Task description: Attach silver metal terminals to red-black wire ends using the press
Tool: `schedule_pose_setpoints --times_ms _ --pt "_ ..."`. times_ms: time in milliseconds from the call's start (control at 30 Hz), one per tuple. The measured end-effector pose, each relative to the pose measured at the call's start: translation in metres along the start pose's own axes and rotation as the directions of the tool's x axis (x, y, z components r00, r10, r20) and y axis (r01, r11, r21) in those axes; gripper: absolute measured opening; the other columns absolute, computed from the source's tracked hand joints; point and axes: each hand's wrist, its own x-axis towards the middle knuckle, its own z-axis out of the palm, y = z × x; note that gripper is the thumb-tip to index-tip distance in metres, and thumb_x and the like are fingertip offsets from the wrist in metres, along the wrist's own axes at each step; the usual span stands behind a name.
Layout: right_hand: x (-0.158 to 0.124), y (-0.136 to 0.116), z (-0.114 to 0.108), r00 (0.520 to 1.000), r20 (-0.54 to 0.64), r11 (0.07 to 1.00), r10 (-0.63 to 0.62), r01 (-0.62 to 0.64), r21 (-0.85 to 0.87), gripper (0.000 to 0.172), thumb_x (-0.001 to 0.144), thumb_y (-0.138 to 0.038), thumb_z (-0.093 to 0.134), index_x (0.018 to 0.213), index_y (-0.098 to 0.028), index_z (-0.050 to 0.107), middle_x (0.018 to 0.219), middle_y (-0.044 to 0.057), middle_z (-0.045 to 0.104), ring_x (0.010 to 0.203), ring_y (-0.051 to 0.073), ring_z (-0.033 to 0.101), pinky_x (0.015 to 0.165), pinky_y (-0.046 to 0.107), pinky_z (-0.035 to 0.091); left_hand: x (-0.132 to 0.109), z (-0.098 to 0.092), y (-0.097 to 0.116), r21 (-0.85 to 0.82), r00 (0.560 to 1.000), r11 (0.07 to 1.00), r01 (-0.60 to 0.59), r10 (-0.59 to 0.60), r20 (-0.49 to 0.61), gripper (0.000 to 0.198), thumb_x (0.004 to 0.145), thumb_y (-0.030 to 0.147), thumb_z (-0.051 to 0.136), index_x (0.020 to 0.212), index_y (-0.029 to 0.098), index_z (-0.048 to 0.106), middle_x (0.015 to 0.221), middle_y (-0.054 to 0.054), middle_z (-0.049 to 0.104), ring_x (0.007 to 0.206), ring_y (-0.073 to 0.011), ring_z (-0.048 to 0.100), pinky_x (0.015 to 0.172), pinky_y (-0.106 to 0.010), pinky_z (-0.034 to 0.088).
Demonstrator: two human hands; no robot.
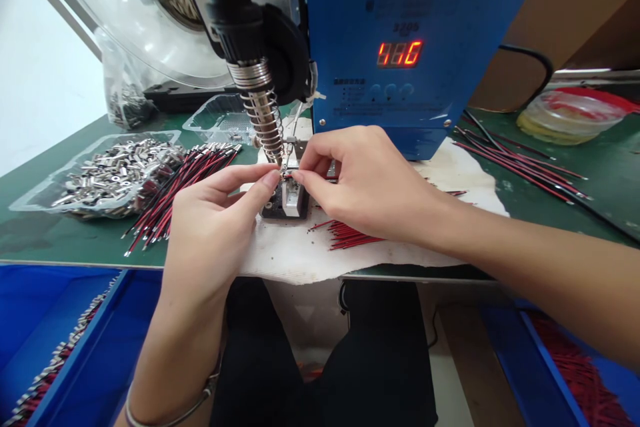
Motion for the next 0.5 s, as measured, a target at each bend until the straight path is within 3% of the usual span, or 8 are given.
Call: schedule_pose_setpoints --times_ms 200,400,500 --pt "-0.0001 0.0023 0.001 1.0 0.006 1.0 0.004 -0.004 -0.014 0.019 0.099 -0.021 0.075 0.081 -0.024 0.076 0.057 -0.003 0.062 0.057 0.017 0.061 0.066 0.035 0.05 0.0002 -0.0002 0.0002 0.003 1.0 1.0 -0.001 0.001 0.0 0.023 0.092 0.047 0.091 0.101 0.026 0.094 0.069 -0.002 0.076 0.058 -0.0149 0.063 0.052 -0.028 0.041" --pt "-0.0014 0.0023 0.0013 1.0 0.004 1.0 0.014 -0.014 0.014 0.019 0.099 -0.021 0.075 0.08 -0.023 0.076 0.056 -0.004 0.059 0.056 0.016 0.057 0.067 0.035 0.048 -0.0008 -0.0004 0.0002 0.007 1.0 1.0 0.008 -0.008 -0.016 0.024 0.091 0.047 0.093 0.102 0.025 0.094 0.075 -0.003 0.08 0.058 -0.0146 0.063 0.052 -0.028 0.041" --pt "-0.0015 0.0019 0.0021 1.0 -0.004 0.999 0.022 -0.021 0.029 0.019 0.098 -0.022 0.076 0.079 -0.023 0.076 0.061 -0.003 0.064 0.061 0.016 0.062 0.065 0.034 0.047 -0.0009 -0.0006 0.0004 0.008 1.0 1.0 -0.001 0.001 -0.009 0.022 0.093 0.044 0.092 0.101 0.025 0.094 0.073 -0.003 0.079 0.057 -0.0149 0.063 0.051 -0.028 0.041"
